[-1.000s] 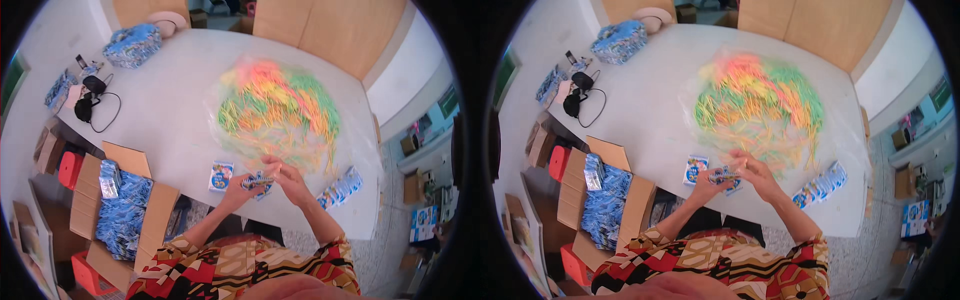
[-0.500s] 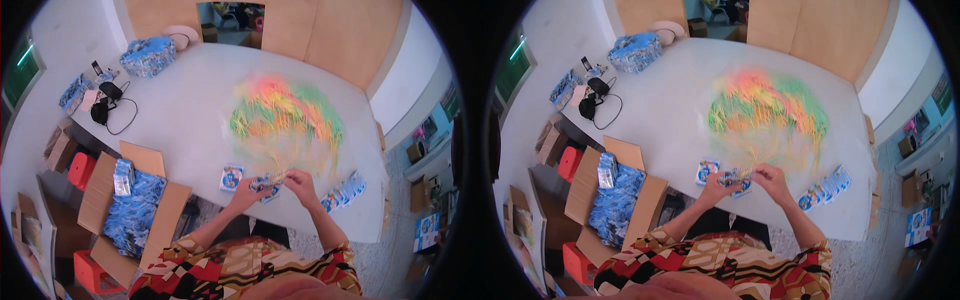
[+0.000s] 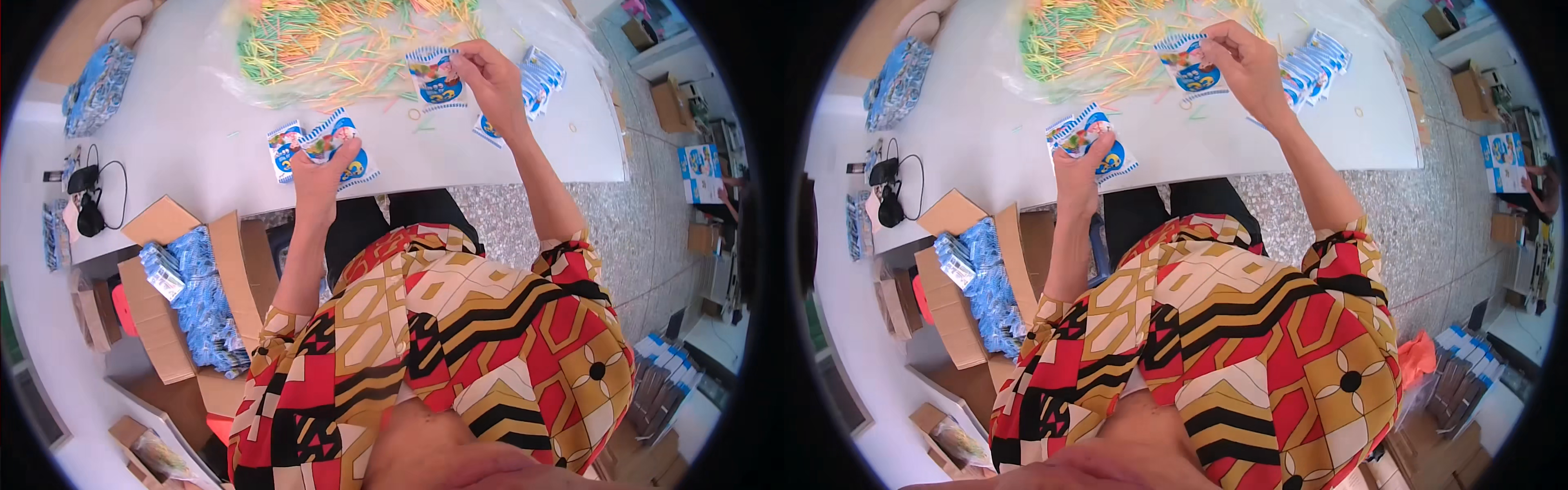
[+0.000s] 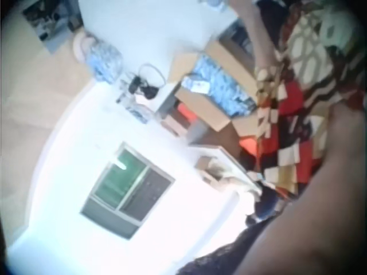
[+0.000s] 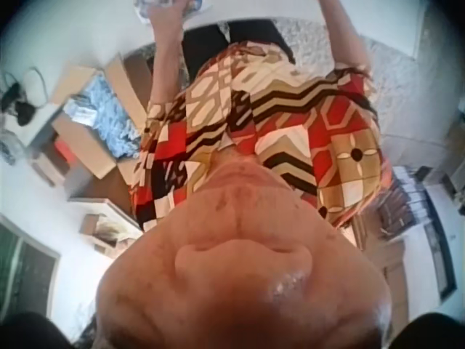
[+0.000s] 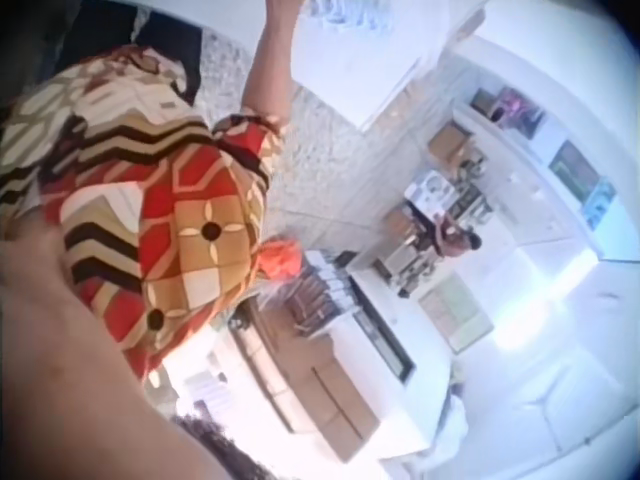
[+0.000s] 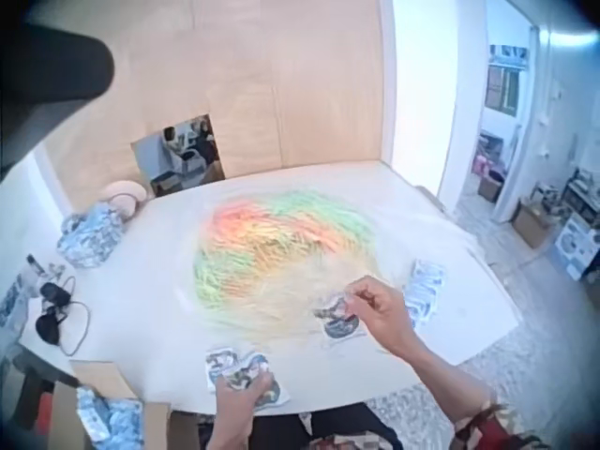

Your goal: Packaging colorful plastic strips into individual small plastic bags at a workbench.

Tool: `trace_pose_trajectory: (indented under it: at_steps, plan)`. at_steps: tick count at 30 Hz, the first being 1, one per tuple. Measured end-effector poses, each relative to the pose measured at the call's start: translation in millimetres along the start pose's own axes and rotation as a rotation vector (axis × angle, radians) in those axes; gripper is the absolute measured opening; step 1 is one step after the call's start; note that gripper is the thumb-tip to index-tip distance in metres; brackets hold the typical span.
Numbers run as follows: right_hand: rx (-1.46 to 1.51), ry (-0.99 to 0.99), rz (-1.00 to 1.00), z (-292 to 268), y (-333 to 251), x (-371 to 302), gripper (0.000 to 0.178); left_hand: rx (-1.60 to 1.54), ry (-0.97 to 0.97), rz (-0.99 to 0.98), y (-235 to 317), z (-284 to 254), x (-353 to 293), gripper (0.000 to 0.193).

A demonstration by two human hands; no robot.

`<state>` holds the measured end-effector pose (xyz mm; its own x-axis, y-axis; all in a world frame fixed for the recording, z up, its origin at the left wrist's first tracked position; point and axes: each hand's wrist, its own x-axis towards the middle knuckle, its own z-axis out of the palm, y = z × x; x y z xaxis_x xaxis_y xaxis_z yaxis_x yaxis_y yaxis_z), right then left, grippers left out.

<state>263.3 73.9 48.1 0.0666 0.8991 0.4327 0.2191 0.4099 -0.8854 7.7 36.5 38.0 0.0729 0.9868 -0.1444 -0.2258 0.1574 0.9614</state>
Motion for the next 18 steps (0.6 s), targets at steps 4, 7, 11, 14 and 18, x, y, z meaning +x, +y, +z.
trace_pose_trajectory:
  at_steps: [4,7,11,14,18]
  plan:
    - [0.083,-0.003,0.129,-24.2,44.1,-18.7,0.011,0.004,-0.018,0.014,-1.2,5.4,-1.0,0.019]
    - [0.095,0.151,0.095,-40.5,51.5,-36.1,0.013,0.008,0.006,-0.021,-2.1,2.3,-6.4,0.019]
    - [0.100,0.272,0.290,-56.5,77.1,-58.1,0.015,-0.082,-0.021,-0.084,-6.3,7.5,-1.5,0.024]
    - [0.035,0.346,0.369,-60.7,94.9,-73.3,0.015,-0.078,-0.058,-0.123,-10.4,12.2,1.3,0.022]
    - [-0.171,0.368,0.335,-66.9,107.1,-85.5,0.018,-0.029,-0.040,-0.068,-7.2,15.2,-0.3,0.024]
